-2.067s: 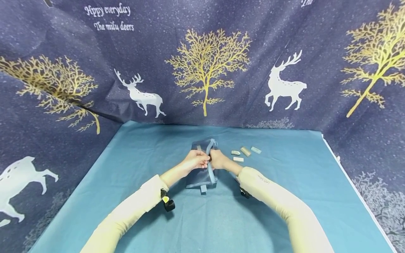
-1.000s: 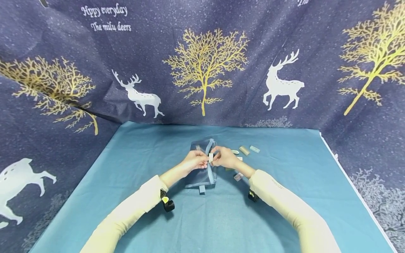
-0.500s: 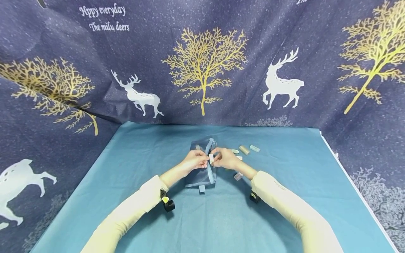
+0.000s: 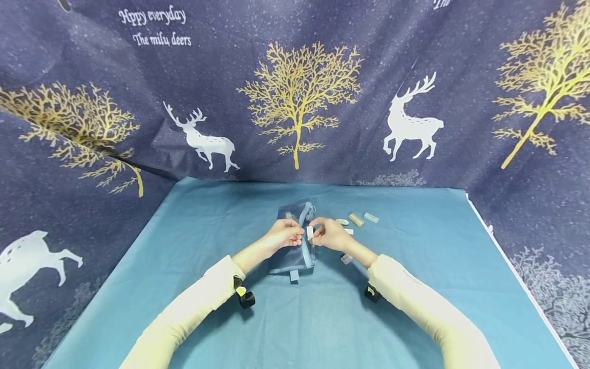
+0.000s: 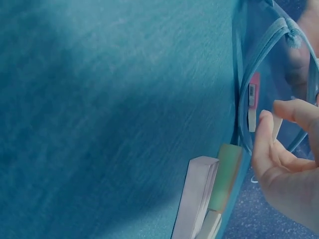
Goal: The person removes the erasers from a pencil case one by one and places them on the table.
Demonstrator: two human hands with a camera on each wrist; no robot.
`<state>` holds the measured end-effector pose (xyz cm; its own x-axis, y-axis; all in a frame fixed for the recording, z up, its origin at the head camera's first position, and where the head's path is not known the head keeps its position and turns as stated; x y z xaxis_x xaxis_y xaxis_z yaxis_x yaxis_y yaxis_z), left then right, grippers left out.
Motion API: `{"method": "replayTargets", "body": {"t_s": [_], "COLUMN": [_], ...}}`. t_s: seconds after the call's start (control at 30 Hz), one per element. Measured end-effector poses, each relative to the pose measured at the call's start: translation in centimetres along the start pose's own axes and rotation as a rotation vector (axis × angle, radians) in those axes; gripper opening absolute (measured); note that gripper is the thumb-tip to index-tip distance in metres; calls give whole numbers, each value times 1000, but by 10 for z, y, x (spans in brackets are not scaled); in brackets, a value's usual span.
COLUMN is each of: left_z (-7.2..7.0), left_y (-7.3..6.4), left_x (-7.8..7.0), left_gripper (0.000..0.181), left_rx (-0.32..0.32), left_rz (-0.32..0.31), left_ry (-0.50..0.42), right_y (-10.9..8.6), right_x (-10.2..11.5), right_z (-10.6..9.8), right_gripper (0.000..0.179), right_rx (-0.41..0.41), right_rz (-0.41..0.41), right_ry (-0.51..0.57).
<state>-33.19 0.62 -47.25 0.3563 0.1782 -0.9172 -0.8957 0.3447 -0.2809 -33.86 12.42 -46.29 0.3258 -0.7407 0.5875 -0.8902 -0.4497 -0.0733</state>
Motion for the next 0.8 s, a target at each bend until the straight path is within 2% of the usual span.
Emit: {"method": "replayTargets", "body": {"t_s": [0.2, 0.37, 0.5, 0.8], "left_z": [-1, -1, -1, -2], "left_y": [-1, -1, -1, 1], "left_x": [3, 2, 1, 4], "left_gripper": [4, 4, 4, 4], "left_rx": [-1, 9, 15, 12], "left_rz": [-4, 3, 8, -16], "left_ry": [-9, -15, -10, 6], "right_y": [-7, -11, -13, -20], "right_x": [3, -3, -6, -15], "right_z": [-2, -5, -6, -9], "right_gripper": [45, 44, 44, 47], "right_rx": [-22, -50, -71, -98], "right_rz": [6, 42, 38, 71], "right_ry": [43, 72, 58, 105]}}
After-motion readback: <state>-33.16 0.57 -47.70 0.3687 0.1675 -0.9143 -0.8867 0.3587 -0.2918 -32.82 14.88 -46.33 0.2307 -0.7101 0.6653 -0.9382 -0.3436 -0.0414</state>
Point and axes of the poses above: each hand's wrist, its own y-axis towards the middle knuckle, its own z-axis out of the palm, x = y × z, the point moved 9 cm from there along y, towards the middle knuckle, and after that the axes turned 14 degrees about -y, right-handed, at the moved point
